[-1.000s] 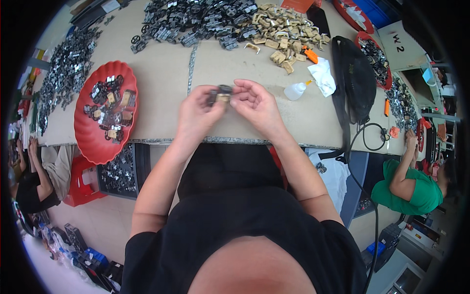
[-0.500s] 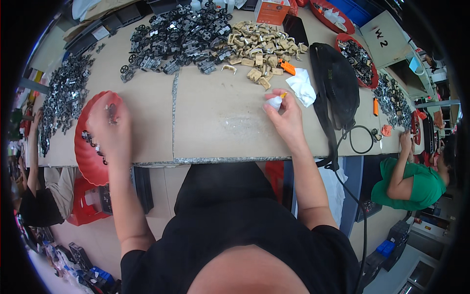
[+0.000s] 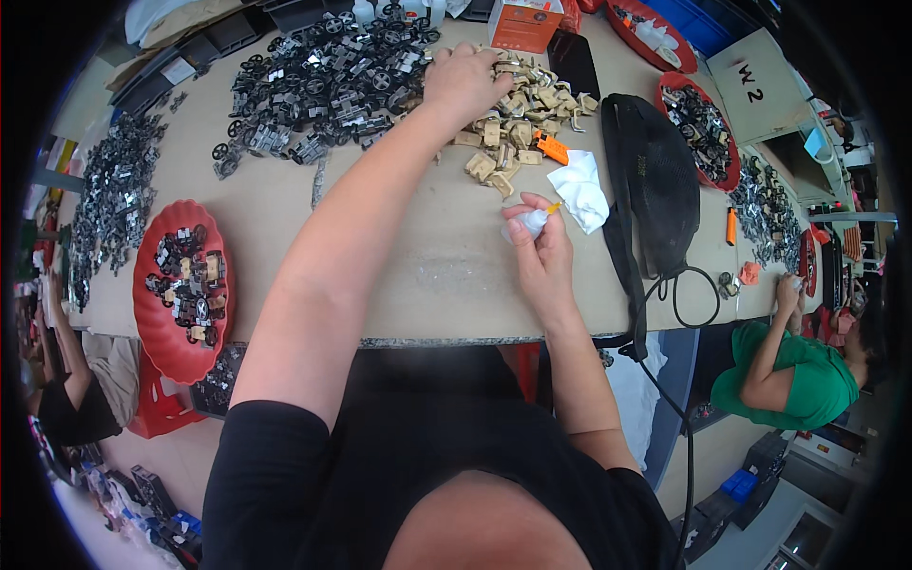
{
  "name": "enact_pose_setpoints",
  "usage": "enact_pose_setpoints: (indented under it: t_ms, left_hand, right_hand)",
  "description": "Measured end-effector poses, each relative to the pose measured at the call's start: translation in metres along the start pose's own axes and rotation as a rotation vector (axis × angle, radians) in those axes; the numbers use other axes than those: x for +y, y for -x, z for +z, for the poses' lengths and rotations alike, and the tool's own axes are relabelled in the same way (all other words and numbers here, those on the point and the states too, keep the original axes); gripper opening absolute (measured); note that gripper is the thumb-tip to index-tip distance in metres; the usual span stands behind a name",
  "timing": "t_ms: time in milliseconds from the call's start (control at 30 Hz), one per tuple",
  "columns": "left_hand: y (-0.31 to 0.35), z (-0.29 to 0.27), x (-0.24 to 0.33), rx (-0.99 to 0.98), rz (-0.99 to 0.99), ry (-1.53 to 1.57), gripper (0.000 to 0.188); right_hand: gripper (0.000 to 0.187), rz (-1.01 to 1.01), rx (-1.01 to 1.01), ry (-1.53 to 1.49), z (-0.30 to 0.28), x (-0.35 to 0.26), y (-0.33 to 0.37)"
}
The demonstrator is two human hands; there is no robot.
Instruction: Applying glue and assembling small plastic or rubber components at a workbench.
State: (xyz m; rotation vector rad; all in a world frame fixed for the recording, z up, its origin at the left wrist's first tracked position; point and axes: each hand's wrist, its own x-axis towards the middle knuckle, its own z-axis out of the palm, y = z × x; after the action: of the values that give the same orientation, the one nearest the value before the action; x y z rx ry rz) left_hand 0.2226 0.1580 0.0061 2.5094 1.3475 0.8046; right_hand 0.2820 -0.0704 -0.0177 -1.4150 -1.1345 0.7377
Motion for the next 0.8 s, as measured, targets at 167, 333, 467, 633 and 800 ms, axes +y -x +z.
enact_pose_setpoints:
  t_ms: [167, 333, 467, 633, 800]
  left_hand:
    - [0.052, -0.012, 0.004, 0.073, 0.025, 0.12, 0.032]
    - [0.102, -0.023, 0.004, 0.211, 0.088, 0.115, 0.03]
    - [0.124, -0.038, 0.007, 0.199, 0.113, 0.099, 0.035]
    - [0.101, -0.099, -0.042, 0.417, 0.345, 0.164, 0.032]
    - [0.045, -0.146, -0.236, 0.535, -0.357, -0.112, 0.039]
  right_hand:
    - [0.031, -0.048, -0.003, 0.038, 0.005, 0.004, -0.004]
    - [0.031, -0.111, -0.034, 0.109, 0.008, 0.003, -0.005]
    - [0.037, -0.102, -0.06, 0.126, 0.012, -0.004, -0.003]
    - [0.044, -0.108, -0.042, 0.117, 0.008, 0.007, -0.003]
    - [0.032, -0.113, -0.067, 0.052, 0.01, 0.008, -0.002]
